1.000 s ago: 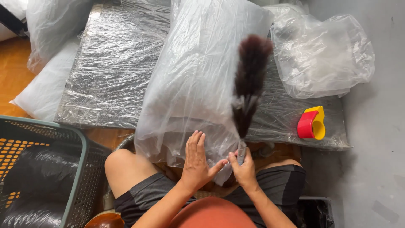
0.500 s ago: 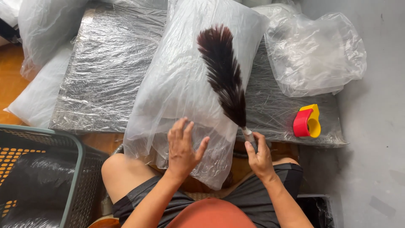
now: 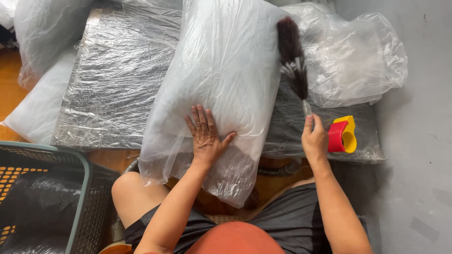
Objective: The person sits on the floor and uses a feather duster to clean a pillow wrapped in a clear plastic bag. They brush the surface of the pillow repeatedly, then fold the open end of the plastic bag inward to seal it.
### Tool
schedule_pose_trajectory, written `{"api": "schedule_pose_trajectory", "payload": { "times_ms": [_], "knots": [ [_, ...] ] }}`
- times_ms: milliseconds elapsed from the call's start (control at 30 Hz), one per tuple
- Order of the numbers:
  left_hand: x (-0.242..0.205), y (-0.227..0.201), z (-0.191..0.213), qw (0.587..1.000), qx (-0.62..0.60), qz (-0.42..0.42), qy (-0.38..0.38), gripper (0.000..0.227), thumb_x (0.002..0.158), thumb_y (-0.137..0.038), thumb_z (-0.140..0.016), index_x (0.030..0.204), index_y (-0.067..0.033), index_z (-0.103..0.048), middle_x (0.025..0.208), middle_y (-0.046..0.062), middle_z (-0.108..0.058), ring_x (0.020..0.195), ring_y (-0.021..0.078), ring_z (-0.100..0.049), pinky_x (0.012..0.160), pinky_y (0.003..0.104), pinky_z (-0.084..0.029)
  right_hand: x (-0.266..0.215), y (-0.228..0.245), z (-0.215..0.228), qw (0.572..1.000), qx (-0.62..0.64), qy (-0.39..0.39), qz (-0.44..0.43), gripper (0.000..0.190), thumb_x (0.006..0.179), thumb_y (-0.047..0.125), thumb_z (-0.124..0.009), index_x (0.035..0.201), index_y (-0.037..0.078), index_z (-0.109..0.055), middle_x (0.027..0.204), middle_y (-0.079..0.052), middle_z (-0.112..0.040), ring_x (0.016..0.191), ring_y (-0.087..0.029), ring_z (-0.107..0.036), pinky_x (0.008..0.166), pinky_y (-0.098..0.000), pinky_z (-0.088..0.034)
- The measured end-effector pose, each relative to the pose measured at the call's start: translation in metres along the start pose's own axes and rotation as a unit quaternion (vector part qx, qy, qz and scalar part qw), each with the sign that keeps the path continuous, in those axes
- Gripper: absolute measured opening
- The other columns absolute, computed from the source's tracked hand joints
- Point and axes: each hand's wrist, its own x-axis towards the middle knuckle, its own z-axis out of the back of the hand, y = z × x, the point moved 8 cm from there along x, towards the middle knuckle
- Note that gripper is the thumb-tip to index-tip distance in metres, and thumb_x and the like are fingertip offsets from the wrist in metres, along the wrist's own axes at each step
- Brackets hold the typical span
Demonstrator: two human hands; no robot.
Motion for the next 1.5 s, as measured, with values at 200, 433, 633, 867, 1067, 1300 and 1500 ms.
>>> {"api": "schedule_pose_trajectory", "payload": {
  "times_ms": [200, 433, 633, 867, 1067, 1300, 1500],
  "knots": [
    [-0.005, 0.006, -0.011, 1.0, 0.024, -0.006, 0.006, 0.122, 0.084, -0.081, -0.053, 0.159, 0.0045, -0.009, 0.162, 0.037, -0.014, 0.152, 0.0533, -0.01, 0.119, 0.074, -0.008, -0.01, 0.12, 0.002, 0.976, -0.011, 0.036, 0.215, 0.048, 0.108, 0.039, -0.05, 0.151, 0.019, -0.054, 0.12, -0.024, -0.07, 0.104, -0.046, -0.067, 0.083, -0.0568, -0.054],
    [-0.01, 0.013, -0.023, 0.999, 0.039, 0.001, 0.018, 0.123, 0.082, -0.082, -0.052, 0.159, 0.0028, -0.004, 0.163, 0.036, -0.01, 0.153, 0.0528, -0.008, 0.119, 0.075, -0.007, 0.134, 0.041, -0.007, 0.986, -0.113, 0.061, 0.103, 0.048, 0.113, 0.044, -0.044, 0.151, 0.016, -0.055, 0.117, -0.032, -0.069, 0.105, -0.053, -0.065, 0.09, -0.0605, -0.05],
    [-0.01, 0.013, -0.022, 0.999, 0.045, 0.007, 0.013, 0.12, 0.083, -0.082, -0.05, 0.157, 0.003, -0.009, 0.163, 0.034, -0.013, 0.153, 0.0505, -0.01, 0.121, 0.073, -0.008, 0.181, 0.092, 0.004, 0.975, -0.198, -0.022, 0.101, 0.045, 0.115, 0.042, -0.038, 0.149, 0.016, -0.051, 0.097, -0.034, -0.073, 0.094, -0.053, -0.07, 0.083, -0.0572, -0.052],
    [-0.018, 0.017, -0.032, 0.999, 0.051, 0.012, 0.012, 0.117, 0.083, -0.082, -0.047, 0.156, 0.0027, -0.015, 0.157, 0.032, -0.024, 0.148, 0.0477, -0.024, 0.119, 0.071, -0.015, 0.018, 0.295, -0.028, 0.877, -0.222, 0.233, 0.358, 0.048, 0.105, 0.051, -0.038, 0.142, 0.03, -0.06, 0.088, -0.024, -0.076, 0.084, -0.045, -0.075, 0.076, -0.0538, -0.058],
    [-0.011, 0.013, -0.019, 0.999, 0.053, 0.011, 0.009, 0.115, 0.085, -0.08, -0.047, 0.158, 0.0013, -0.011, 0.163, 0.032, -0.016, 0.153, 0.0487, -0.015, 0.121, 0.071, -0.011, 0.071, 0.313, -0.028, 0.866, -0.238, 0.25, 0.362, 0.049, 0.105, 0.05, -0.043, 0.143, 0.026, -0.063, 0.093, -0.028, -0.075, 0.09, -0.048, -0.073, 0.076, -0.058, -0.056],
    [-0.012, 0.012, -0.016, 1.0, 0.015, 0.002, 0.013, 0.112, 0.094, -0.077, -0.046, 0.161, -0.0015, 0.001, 0.169, 0.025, -0.004, 0.158, 0.0465, -0.006, 0.127, 0.071, -0.004, 0.206, 0.259, -0.038, 0.881, -0.414, 0.009, 0.228, 0.047, 0.114, 0.042, -0.036, 0.149, 0.016, -0.053, 0.079, -0.012, -0.076, 0.064, -0.036, -0.073, 0.046, -0.0456, -0.053],
    [-0.011, 0.013, -0.017, 0.999, 0.046, 0.005, -0.016, 0.112, 0.084, -0.08, -0.046, 0.156, 0.002, -0.019, 0.162, 0.032, -0.02, 0.152, 0.0482, -0.02, 0.121, 0.07, -0.015, -0.006, 0.341, -0.049, 0.816, -0.197, 0.227, 0.493, 0.041, 0.101, 0.048, -0.05, 0.131, 0.028, -0.068, 0.082, -0.017, -0.076, 0.075, -0.039, -0.075, 0.062, -0.0506, -0.057]
  ]
}}
